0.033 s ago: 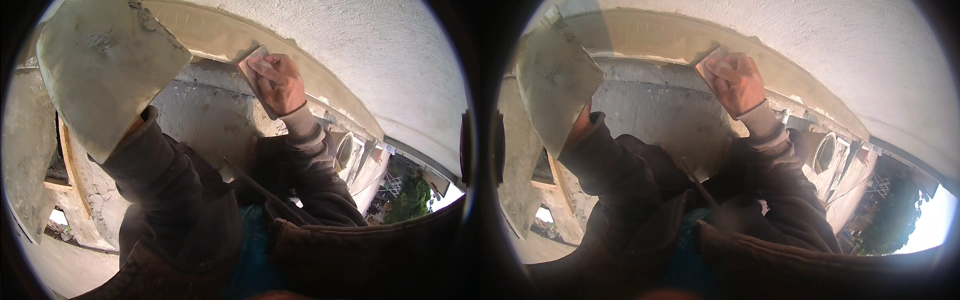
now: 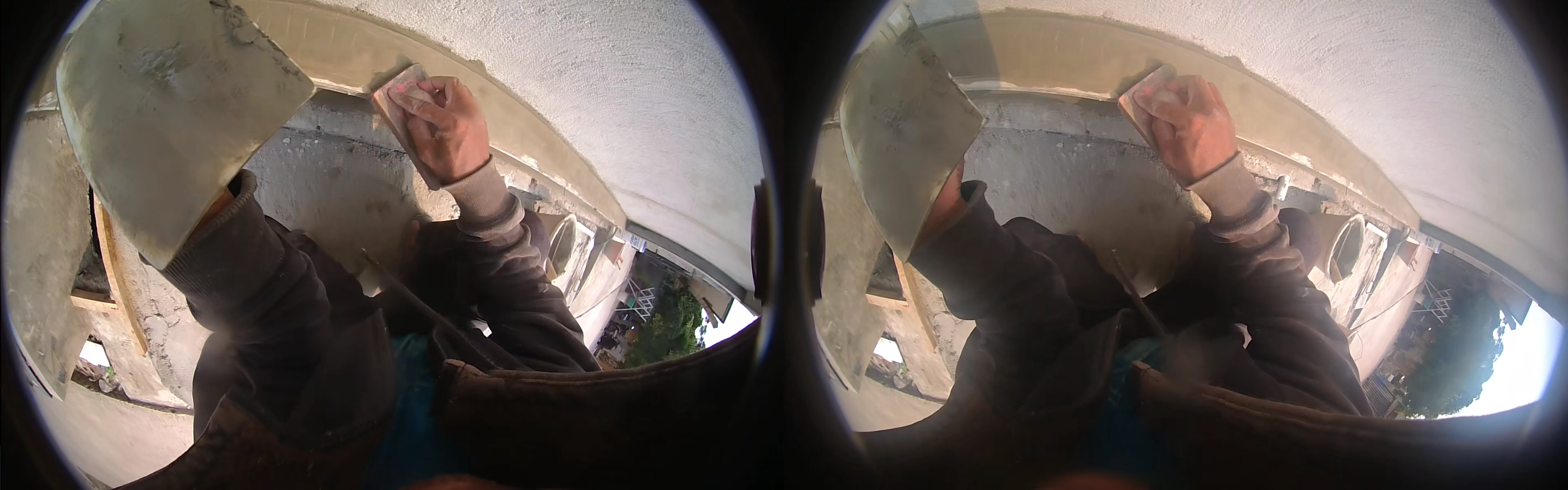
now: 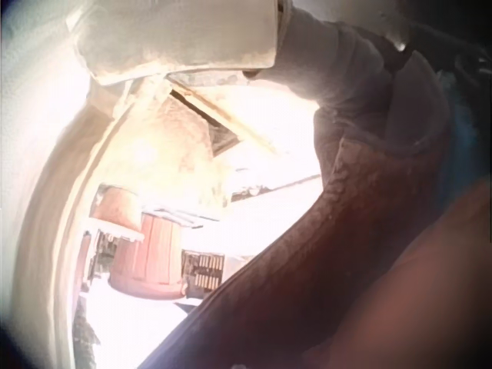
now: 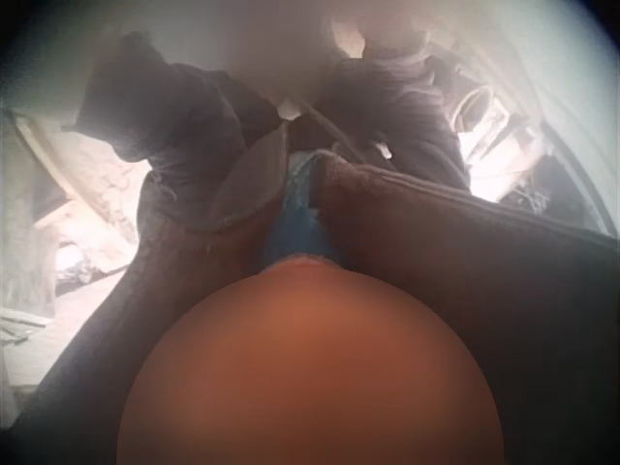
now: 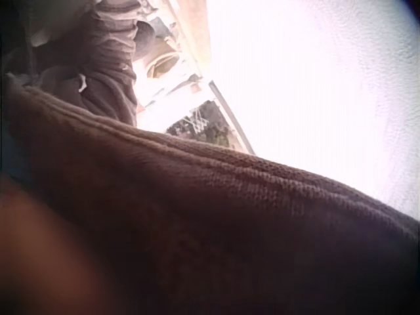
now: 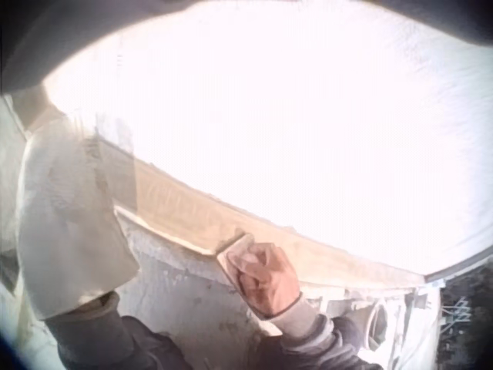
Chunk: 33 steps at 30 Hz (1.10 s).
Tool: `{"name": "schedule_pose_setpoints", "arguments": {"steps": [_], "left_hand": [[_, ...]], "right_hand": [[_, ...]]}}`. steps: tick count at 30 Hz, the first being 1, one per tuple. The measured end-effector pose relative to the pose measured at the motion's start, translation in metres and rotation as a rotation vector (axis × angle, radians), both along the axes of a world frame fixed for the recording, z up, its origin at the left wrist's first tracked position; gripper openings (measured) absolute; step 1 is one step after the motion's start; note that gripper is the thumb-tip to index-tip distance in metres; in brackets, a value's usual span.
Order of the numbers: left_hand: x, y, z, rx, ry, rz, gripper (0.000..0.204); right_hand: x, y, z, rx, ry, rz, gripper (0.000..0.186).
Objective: The person applies plaster to a curved wall section using a hawk and trowel. They repeatedly scoop plaster from the hawk and smooth it onto the wall surface, working along the curve.
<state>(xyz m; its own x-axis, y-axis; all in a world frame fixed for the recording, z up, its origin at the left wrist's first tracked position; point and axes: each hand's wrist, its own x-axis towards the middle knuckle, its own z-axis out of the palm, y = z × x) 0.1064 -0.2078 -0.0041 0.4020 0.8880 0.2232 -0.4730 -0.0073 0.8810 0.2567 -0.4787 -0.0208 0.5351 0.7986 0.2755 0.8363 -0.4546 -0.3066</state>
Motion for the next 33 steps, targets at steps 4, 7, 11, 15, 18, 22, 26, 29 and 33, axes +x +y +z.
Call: {"name": "schedule_pose_setpoints", "arguments": {"steps": [4, 7, 11, 15, 18, 22, 26, 29, 33], "left_hand": [[-0.001, -0.007, -0.009, -0.017, 0.003, -0.001, 0.059], [-0.002, -0.007, -0.008, -0.022, 0.001, 0.001, 0.059], [-0.004, -0.004, -0.009, -0.023, -0.007, 0.001, 0.059], [-0.006, -0.004, -0.012, -0.021, 0.008, 0.0, 0.059], [-0.005, -0.004, -0.013, -0.025, 0.013, -0.009, 0.06], [-0.004, 0.0, -0.014, -0.017, 0.019, -0.006, 0.06], [-0.007, 0.009, -0.013, -0.018, 0.021, 0.007, 0.06], [-0.009, 0.01, -0.011, -0.002, 0.025, 0.015, 0.06], [-0.007, 0.007, -0.012, -0.004, 0.028, 0.013, 0.06]], "right_hand": [[0.009, 0.016, 0.001, -0.069, -0.048, -0.135, 0.029], [0.025, -0.016, -0.005, -0.117, -0.015, -0.34, 0.025], [0.018, 0.013, 0.003, -0.149, -0.031, -0.429, 0.023], [0.008, 0.03, -0.004, -0.115, -0.048, -0.337, 0.027], [0.022, 0.01, 0.005, -0.248, -0.052, -0.323, 0.026], [0.012, 0.045, -0.006, -0.087, -0.123, -0.335, 0.026], [0.012, -0.007, 0.005, -0.168, 0.065, -0.295, 0.025], [0.001, 0.005, 0.0, -0.024, -0.026, -0.126, 0.02], [0.006, 0.034, 0.004, -0.143, -0.009, -0.255, 0.027]]}}
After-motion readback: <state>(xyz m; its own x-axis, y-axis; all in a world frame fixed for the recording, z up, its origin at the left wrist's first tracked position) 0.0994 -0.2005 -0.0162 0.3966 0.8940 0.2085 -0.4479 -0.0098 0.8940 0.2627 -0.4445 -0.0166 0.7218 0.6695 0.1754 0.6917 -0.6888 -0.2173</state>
